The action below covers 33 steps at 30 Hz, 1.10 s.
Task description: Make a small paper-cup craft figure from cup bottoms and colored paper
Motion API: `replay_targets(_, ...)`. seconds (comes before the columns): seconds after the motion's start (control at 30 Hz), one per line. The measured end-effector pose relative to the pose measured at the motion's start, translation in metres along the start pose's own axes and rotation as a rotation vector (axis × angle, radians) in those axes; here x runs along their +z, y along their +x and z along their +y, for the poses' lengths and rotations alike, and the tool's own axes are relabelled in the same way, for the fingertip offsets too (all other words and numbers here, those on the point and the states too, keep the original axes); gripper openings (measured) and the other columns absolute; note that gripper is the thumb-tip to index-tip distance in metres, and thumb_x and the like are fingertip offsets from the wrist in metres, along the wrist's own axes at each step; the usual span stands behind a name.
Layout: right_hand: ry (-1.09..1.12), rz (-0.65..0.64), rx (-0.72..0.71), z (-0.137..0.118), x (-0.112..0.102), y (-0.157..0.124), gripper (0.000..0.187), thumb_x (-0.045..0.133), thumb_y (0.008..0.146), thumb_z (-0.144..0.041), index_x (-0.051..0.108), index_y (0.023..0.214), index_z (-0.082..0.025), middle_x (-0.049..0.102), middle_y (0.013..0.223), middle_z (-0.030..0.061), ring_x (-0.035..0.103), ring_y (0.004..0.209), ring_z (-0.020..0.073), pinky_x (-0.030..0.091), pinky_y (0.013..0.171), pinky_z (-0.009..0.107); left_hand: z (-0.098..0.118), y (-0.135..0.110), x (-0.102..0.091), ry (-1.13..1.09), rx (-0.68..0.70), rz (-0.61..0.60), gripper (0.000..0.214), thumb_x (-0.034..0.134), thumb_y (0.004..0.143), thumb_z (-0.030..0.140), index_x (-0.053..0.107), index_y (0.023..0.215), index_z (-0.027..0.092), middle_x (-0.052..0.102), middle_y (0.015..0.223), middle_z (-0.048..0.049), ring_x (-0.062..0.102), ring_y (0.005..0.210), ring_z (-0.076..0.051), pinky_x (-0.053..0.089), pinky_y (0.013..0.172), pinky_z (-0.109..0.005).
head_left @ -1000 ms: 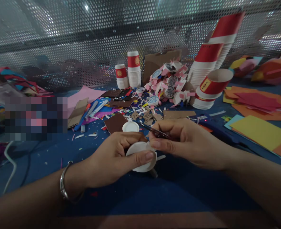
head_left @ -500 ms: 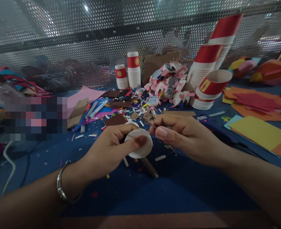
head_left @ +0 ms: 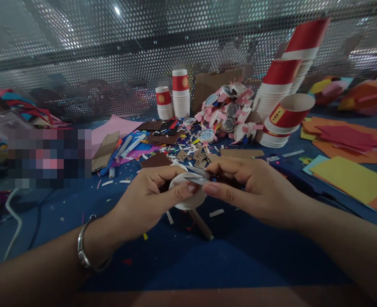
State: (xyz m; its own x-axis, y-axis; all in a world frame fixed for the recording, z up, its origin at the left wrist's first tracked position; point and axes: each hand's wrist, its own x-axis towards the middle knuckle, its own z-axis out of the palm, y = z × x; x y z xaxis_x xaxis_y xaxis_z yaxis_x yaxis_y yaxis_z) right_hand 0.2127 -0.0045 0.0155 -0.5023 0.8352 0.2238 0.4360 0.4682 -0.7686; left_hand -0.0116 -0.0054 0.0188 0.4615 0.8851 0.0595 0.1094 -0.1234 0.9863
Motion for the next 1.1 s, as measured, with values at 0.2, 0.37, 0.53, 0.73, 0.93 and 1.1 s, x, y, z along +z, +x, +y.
replay_targets(0.2, -0.026, -0.007, -0.024, -0.001, 0.000, 0.000, 0.030, 0.060, 0.096, -0.048, 0.063, 0.091, -0.019, 0.055, 0.067, -0.0036, 0.049, 0.059, 0.0107, 0.036, 0.054, 0.024, -0.005, -0.002, 0.000, -0.063, -0.021, -0.016, 0.016, 0.074, 0.089, 0.030, 0.078, 0.097, 0.018, 0.072, 0.084, -0.0018, 0.060, 0.071, -0.011, 0.049, 0.068, -0.021)
replay_targets(0.37, -0.040, 0.002, -0.042, -0.004, 0.000, -0.002, 0.034, 0.058, 0.097, -0.050, 0.062, 0.086, -0.018, 0.051, 0.063, -0.0046, 0.046, 0.056, 0.0095, 0.034, 0.051, 0.024, -0.006, -0.004, 0.000, -0.083, -0.038, -0.023, 0.015, 0.075, 0.088, 0.031, 0.079, 0.097, 0.019, 0.074, 0.088, -0.0033, 0.062, 0.078, -0.013, 0.049, 0.072, -0.021)
replay_targets(0.53, -0.043, 0.009, -0.072, -0.007, -0.001, -0.003, 0.032, 0.060, 0.096, -0.047, 0.062, 0.083, -0.017, 0.049, 0.061, -0.0054, 0.043, 0.054, 0.0083, 0.031, 0.049, 0.024, -0.003, -0.006, 0.001, -0.090, -0.059, -0.034, 0.015, 0.075, 0.088, 0.033, 0.079, 0.093, 0.018, 0.072, 0.082, -0.0028, 0.063, 0.072, -0.013, 0.050, 0.066, -0.023)
replay_targets(0.73, -0.069, 0.025, -0.103, -0.008, -0.002, -0.005, 0.032, 0.058, 0.098, -0.044, 0.062, 0.081, -0.017, 0.051, 0.062, -0.0049, 0.046, 0.055, 0.0083, 0.032, 0.052, 0.024, -0.002, -0.007, 0.001, -0.114, -0.091, -0.076, 0.016, 0.073, 0.090, 0.032, 0.078, 0.091, 0.017, 0.071, 0.078, -0.0022, 0.065, 0.068, -0.013, 0.051, 0.065, -0.024)
replay_targets(0.93, -0.073, 0.005, -0.074, -0.007, -0.002, -0.005, 0.029, 0.061, 0.096, -0.043, 0.062, 0.081, -0.018, 0.050, 0.062, -0.0047, 0.045, 0.054, 0.0090, 0.032, 0.051, 0.024, 0.004, -0.007, 0.000, -0.018, -0.089, -0.060, 0.019, 0.073, 0.089, 0.034, 0.076, 0.087, 0.015, 0.072, 0.077, -0.0032, 0.066, 0.068, -0.015, 0.052, 0.065, -0.025)
replay_targets(1.1, -0.064, -0.014, -0.074, -0.004, -0.002, -0.003, 0.030, 0.063, 0.095, -0.044, 0.062, 0.080, -0.018, 0.050, 0.061, -0.0050, 0.044, 0.054, 0.0092, 0.031, 0.051, 0.024, 0.008, -0.007, 0.001, 0.043, -0.087, -0.059, 0.023, 0.070, 0.090, 0.036, 0.075, 0.084, 0.014, 0.074, 0.074, -0.0044, 0.067, 0.066, -0.016, 0.051, 0.062, -0.025)
